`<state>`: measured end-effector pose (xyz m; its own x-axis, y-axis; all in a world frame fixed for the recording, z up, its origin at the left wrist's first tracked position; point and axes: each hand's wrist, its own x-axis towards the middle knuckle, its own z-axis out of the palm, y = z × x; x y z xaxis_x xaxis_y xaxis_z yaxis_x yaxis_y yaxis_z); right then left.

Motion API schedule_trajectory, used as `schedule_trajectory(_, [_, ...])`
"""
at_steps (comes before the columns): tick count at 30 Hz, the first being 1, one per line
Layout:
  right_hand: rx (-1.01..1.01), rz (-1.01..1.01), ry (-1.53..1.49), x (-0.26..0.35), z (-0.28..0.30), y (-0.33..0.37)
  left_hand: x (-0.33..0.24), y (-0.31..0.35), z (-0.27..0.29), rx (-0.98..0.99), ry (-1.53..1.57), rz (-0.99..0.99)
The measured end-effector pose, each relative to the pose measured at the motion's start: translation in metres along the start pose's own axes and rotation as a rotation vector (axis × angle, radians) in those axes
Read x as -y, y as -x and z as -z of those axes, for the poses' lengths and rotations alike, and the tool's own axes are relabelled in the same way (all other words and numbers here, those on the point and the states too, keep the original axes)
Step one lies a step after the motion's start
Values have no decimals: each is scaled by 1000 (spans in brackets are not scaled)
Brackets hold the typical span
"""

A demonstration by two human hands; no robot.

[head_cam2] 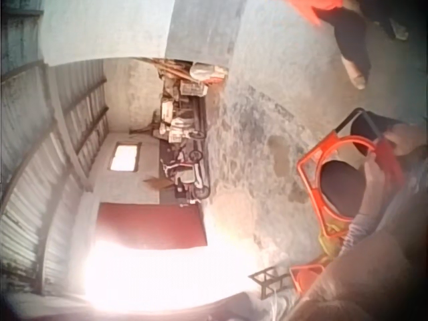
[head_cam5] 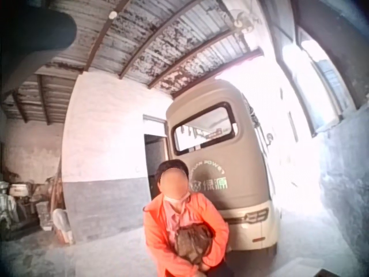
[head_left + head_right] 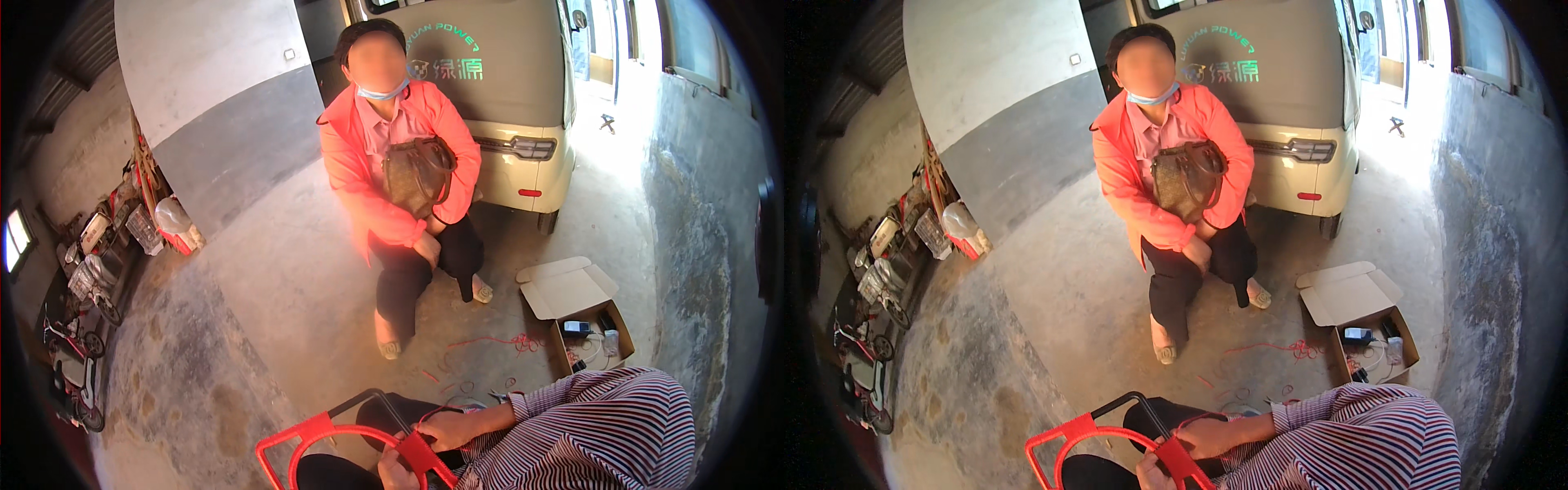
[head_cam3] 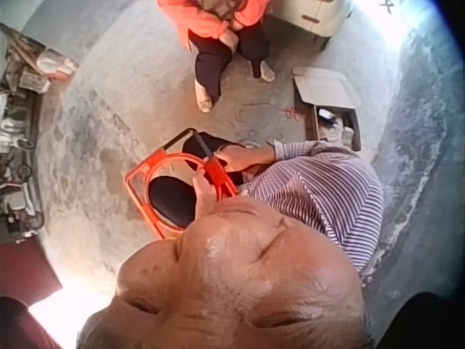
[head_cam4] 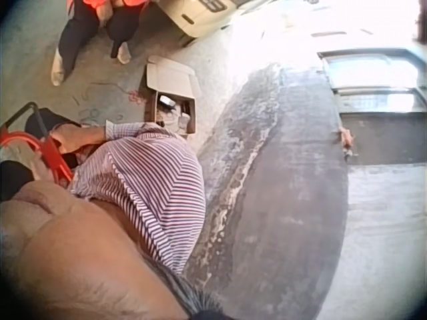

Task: The person winds red string onto a plastic furniture frame by hand.

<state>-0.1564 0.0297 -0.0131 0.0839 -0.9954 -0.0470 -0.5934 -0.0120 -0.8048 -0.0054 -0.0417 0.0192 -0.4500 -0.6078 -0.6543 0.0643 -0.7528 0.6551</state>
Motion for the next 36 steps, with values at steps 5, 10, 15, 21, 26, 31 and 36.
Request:
schedule_trajectory(5, [-20,-23,-34,1,-1,3,3,0,2,-64,4,30])
schedule_trajectory(10, [-100,58,2,-7,-8,4,7,3,2,-119,3,67])
schedule_trajectory(15, [-132,34,8,-10,-10,3,8,-1,11,-65,-51,86])
schedule_trajectory(21, [-175,119,2,-6,-10,-1,13,-9,23,-5,-114,46])
schedule_trajectory(26, [-122,10,5,-11,-8,6,11,-4,8,-60,-179,52])
schedule_trajectory(31, [-144,148,-40,-16,-17,-1,21,-11,26,19,-56,-15])
schedule_trajectory(36, [-112,35,-29,-7,-8,3,26,-24,23,-8,42,26])
